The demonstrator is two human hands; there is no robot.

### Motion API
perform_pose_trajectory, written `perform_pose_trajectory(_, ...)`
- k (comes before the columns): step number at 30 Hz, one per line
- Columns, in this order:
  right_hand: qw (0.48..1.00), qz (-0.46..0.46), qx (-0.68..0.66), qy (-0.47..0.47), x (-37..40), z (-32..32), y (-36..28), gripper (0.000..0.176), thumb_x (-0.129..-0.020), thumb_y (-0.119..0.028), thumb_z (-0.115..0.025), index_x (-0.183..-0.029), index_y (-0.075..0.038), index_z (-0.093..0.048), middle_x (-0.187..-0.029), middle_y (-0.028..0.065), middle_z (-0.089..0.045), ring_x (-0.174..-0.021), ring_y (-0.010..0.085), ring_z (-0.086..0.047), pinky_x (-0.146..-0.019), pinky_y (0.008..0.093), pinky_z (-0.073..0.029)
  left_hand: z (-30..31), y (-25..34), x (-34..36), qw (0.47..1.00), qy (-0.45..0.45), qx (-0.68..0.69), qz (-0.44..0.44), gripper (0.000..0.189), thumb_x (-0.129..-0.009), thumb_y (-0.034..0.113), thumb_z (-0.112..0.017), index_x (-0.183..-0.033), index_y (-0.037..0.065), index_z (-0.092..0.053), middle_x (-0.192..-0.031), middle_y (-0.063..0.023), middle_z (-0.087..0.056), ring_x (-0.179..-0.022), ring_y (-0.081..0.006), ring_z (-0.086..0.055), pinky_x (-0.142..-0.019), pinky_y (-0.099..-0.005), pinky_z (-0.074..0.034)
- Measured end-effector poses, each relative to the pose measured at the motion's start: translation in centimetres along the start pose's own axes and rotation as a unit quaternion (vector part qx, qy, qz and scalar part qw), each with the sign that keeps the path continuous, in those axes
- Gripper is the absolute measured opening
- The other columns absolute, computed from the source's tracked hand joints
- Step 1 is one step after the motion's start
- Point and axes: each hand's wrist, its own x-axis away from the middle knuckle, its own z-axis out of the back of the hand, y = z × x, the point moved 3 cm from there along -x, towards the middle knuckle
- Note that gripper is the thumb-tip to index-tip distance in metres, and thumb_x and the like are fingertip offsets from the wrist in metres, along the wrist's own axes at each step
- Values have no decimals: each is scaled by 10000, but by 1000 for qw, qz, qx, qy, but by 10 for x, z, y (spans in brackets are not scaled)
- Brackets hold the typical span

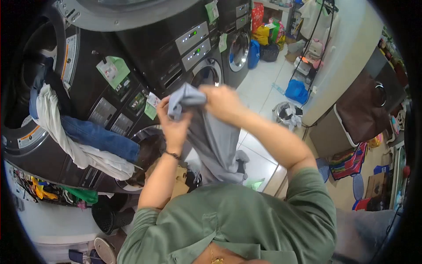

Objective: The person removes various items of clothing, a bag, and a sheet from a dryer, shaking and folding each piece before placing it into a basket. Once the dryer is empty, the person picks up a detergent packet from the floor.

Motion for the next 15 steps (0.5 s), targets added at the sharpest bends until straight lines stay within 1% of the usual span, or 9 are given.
perform_pose_trajectory(1, 999, 11, 31, 31, -10, 15, -7, 250, -751, -156, -617, -994, -97, -620, -887, 187, -664, -841, 387, -635, -740, 472, -516, -5, -15, 11, 993, -47, -103, 32, 827, -691, 111, -801, -1337, 36, -291, -1233, -138, -503, -1086, -260, -530, -980, -353, -397)
perform_pose_trajectory(2, 996, 25, 65, 62, -20, 33, -15, 245, -754, -160, -620, -993, -107, -623, -887, 177, -666, -840, 384, -636, -735, 470, -517, -13, -27, 24, 981, -37, -185, -46, 758, -681, 166, -788, -1297, 15, -374, -1187, -187, -558, -1064, -285, -560, -961, -380, -413)
perform_pose_trajectory(4, 986, 51, 120, 103, -35, 75, -32, 291, -757, -206, -651, -1038, -135, -635, -900, 169, -669, -850, 373, -638, -740, 455, -520, -9, -62, 37, 948, -196, -217, 123, 546, -694, 155, -727, -1168, -25, -523, -1043, -224, -628, -962, -270, -619, -869, -376, -470)
perform_pose_trajectory(6, 979, 84, 137, 122, -41, 118, -46, 339, -754, -274, -688, -1061, -139, -640, -905, 159, -672, -839, 357, -645, -756, 435, -519, 15, -94, 26, 906, -297, -215, 210, 340, -710, 98, -653, -1012, -54, -614, -884, -240, -647, -834, -263, -650, -771, -359, -501)
perform_pose_trajectory(7, 986, 128, 74, 80, -40, 136, -53, 354, -751, -299, -697, -1053, -121, -641, -910, 157, -675, -845, 346, -649, -768, 417, -518, 23, -72, 13, 929, -311, -155, 129, 294, -716, 66, -631, -986, -51, -640, -873, -186, -677, -804, -255, -651, -745, -339, -505)
perform_pose_trajectory(8, 985, 171, 11, 38, -39, 153, -63, 374, -749, -323, -707, -1044, -103, -642, -914, 154, -678, -851, 335, -653, -780, 399, -517, 41, -70, 3, 907, -311, -131, 253, 337, -707, 13, -603, -1038, -43, -637, -962, -120, -681, -836, -230, -640, -766, -323, -500)
perform_pose_trajectory(9, 981, 179, -61, -29, -34, 172, -84, 273, -798, -240, -682, -996, -54, -659, -884, 123, -683, -816, 232, -634, -759, 340, -502, 56, -61, -9, 909, -282, -52, 302, 335, -711, 20, -602, -1039, -40, -635, -965, -118, -679, -843, -229, -637, -772, -323, -497)
perform_pose_trajectory(12, 933, 337, -111, -63, -32, 190, -121, 260, -830, -241, -693, -970, -22, -684, -865, 108, -689, -773, 115, -607, -745, 280, -484, 59, -31, -29, 878, -192, 282, 336, 330, -722, 41, -601, -1042, -31, -632, -973, -110, -671, -863, -225, -627, -789, -325, -487)
perform_pose_trajectory(15, 893, 435, -108, 41, -26, 205, -159, 312, -832, -288, -697, -1010, -31, -685, -883, 94, -692, -794, 123, -608, -763, 281, -481, 17, -14, -7, 811, -209, 413, 359, 325, -733, 62, -600, -1046, -23, -628, -981, -103, -663, -883, -221, -617, -805, -327, -477)
